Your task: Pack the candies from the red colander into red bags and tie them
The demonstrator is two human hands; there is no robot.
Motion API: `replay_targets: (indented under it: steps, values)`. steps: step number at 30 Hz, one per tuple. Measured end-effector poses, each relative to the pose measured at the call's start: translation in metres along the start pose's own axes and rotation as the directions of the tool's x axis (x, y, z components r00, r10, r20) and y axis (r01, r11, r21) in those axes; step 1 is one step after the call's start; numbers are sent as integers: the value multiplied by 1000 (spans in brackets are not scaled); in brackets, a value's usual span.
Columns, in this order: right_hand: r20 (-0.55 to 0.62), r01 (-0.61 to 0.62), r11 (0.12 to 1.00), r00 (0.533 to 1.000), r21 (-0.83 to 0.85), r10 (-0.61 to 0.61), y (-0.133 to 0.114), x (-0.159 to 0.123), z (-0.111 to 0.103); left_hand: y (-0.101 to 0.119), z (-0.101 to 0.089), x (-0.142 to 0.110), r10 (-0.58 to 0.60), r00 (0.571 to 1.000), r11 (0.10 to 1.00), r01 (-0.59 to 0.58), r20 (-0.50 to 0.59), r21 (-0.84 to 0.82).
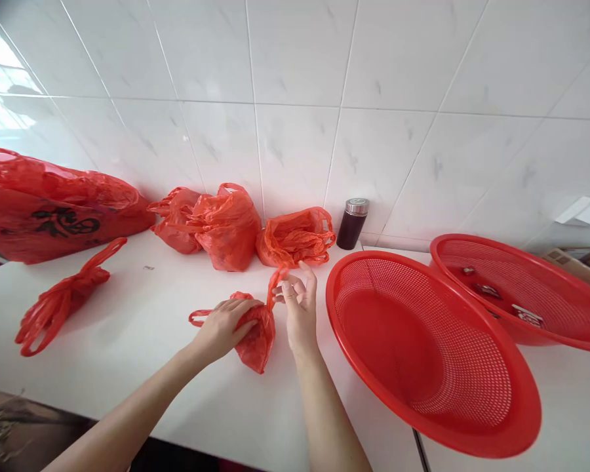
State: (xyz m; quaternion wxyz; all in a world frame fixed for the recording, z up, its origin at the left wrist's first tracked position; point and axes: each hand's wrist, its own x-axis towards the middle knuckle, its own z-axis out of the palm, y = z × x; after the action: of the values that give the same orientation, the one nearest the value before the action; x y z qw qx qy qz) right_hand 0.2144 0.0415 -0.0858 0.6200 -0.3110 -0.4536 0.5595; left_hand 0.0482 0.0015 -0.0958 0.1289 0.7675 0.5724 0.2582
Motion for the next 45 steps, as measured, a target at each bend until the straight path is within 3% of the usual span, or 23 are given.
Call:
replay_targets:
  steps: [3,6,8,13,17,20,23,26,28,30,33,36,41,45]
  values:
    - [-30,-112,974,994,-198,108,15,0,-1,-5,-4,10,-133,990,991,132,-53,-19]
    - [152,-155,905,961,-396,231,33,-2,1,-4,-21,15,-250,966,968,246,-72,-55]
    - [245,-114,873,936,-473,255,42,-2,1,-3,-34,16,-289,957,954,288,-8,-87]
    - [271,-116,898,930,-424,249,46,6,-4,-15,-59,9,-331,916,915,370,228,-159]
    - [374,-82,919,896,-386,238,45,2,2,-28,-70,-7,-363,869,887,433,336,-160]
    - [436,-32,922,874,-387,213,47,-7,11,-32,-69,-21,-346,862,893,424,371,-152]
    - [450,-6,927,873,-375,188,51,-13,17,-32,-60,-29,-323,904,911,377,280,-168]
    - [429,-44,922,876,-386,221,56,-15,20,-29,-47,-33,-254,965,941,263,73,-211]
    - [407,-82,910,875,-407,261,62,-16,19,-26,-43,-33,-225,974,951,214,-26,-224]
    - [380,-112,896,878,-430,292,68,-16,18,-26,-48,-34,-247,968,943,231,-40,-238]
    - [286,-175,863,896,-474,339,81,-12,12,-37,-72,-38,-314,949,909,293,-22,-297]
    - [180,-230,830,914,-508,363,91,-6,5,-68,-107,-43,-411,910,872,371,-64,-318]
    - [156,-211,791,920,-574,359,94,-6,3,-141,-155,-54,-593,780,804,586,-199,-100]
    - [166,-159,726,920,-670,355,93,-11,5,-187,-183,-63,-587,743,778,627,-322,28]
